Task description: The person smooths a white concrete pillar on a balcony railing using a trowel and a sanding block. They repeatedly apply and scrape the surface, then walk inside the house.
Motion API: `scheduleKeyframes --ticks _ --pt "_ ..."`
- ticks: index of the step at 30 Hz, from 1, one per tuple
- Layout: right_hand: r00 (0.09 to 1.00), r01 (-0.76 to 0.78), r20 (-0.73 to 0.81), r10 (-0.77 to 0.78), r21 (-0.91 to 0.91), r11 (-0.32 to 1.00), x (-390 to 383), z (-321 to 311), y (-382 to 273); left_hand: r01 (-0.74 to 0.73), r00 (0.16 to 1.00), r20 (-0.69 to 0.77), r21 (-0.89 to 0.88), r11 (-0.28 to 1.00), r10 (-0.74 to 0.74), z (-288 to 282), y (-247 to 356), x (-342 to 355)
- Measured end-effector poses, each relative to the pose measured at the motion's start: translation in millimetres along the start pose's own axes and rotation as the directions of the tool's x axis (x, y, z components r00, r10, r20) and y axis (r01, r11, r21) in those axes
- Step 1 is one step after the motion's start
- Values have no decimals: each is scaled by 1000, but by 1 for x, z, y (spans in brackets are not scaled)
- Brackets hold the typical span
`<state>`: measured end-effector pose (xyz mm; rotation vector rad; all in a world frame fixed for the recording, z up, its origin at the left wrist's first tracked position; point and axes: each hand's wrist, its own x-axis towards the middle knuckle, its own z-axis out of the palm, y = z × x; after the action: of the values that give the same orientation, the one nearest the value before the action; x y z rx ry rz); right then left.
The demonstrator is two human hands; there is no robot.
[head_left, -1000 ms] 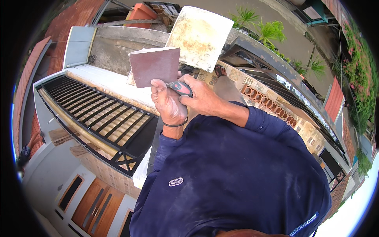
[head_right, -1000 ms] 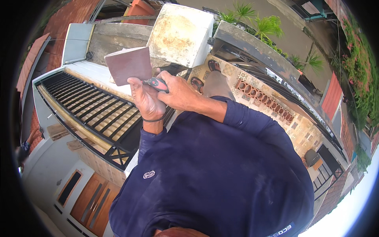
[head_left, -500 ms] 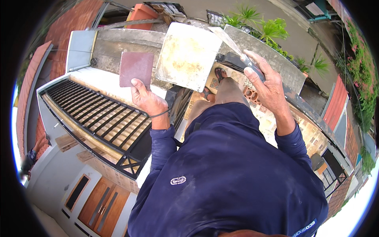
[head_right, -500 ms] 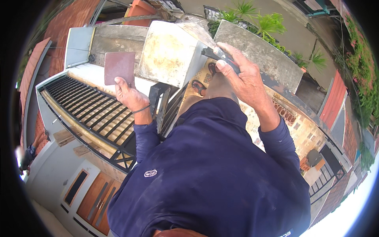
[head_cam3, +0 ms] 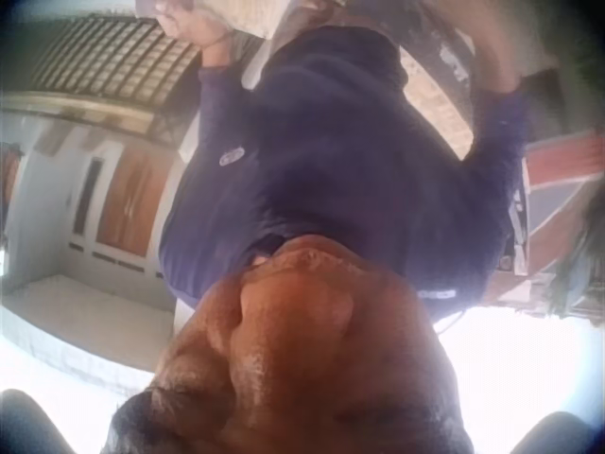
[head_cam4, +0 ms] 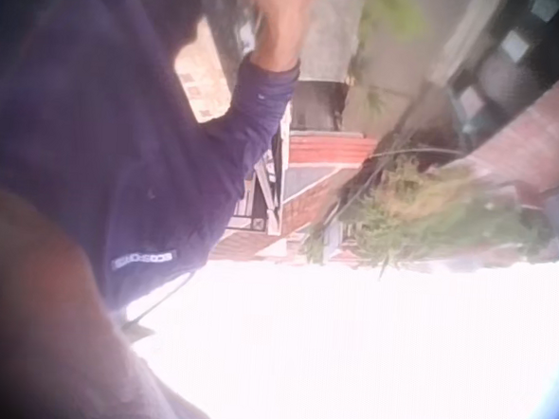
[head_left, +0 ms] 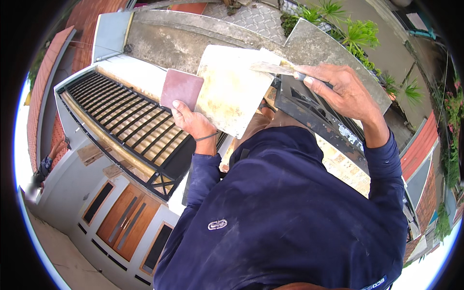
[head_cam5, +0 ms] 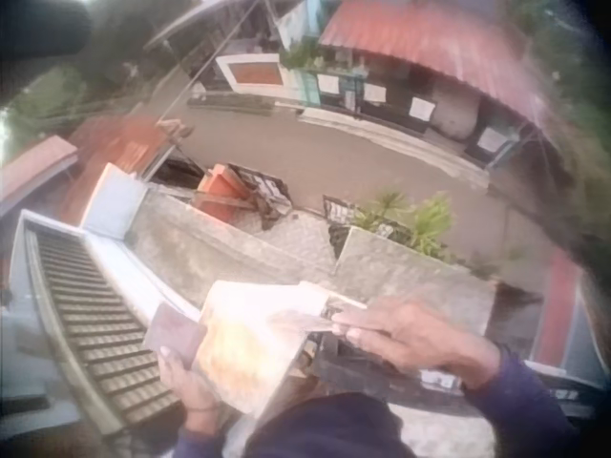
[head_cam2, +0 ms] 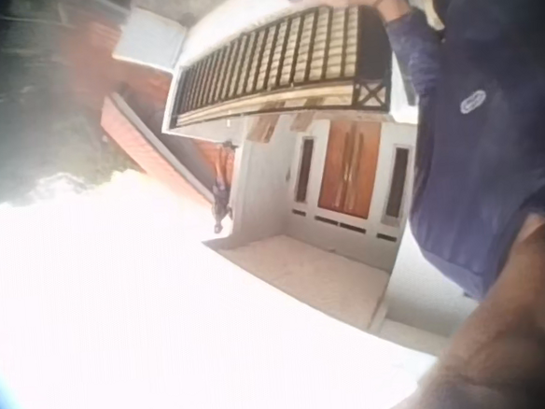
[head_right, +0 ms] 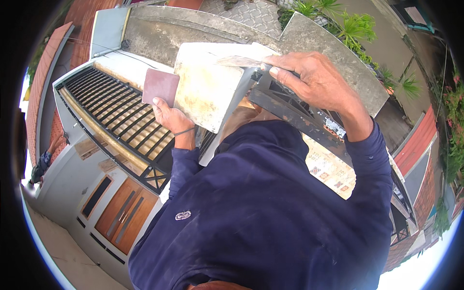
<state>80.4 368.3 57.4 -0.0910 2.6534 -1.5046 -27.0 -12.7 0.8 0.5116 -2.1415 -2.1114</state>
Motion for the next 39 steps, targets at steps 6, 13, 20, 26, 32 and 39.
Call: scheduleKeyframes --ticks 6,13,20,26,32,39 --pt "996 40 79 -42 25 999 48 -1 -6 61 998 24 49 997 -62 1 5 -1" --pt "995 11 98 -14 27 1000 43 4 8 47 999 -2 48 998 -47 5 7 -4" --pt "997 5 81 -5 -1 1000 65 -8 -12 39 999 -11 69 997 -38 11 12 -5" --pt "999 18 51 -18 5 1000 70 -4 -12 61 998 -12 109 992 -60 13 15 -8" --pt "993 -3 118 -5 70 998 72 -5 -1 34 999 -19 115 993 -32 13 15 -7" --pt "991 134 25 -135 51 990 98 7 1 -11 1000 -28 96 995 14 14 11 -6"
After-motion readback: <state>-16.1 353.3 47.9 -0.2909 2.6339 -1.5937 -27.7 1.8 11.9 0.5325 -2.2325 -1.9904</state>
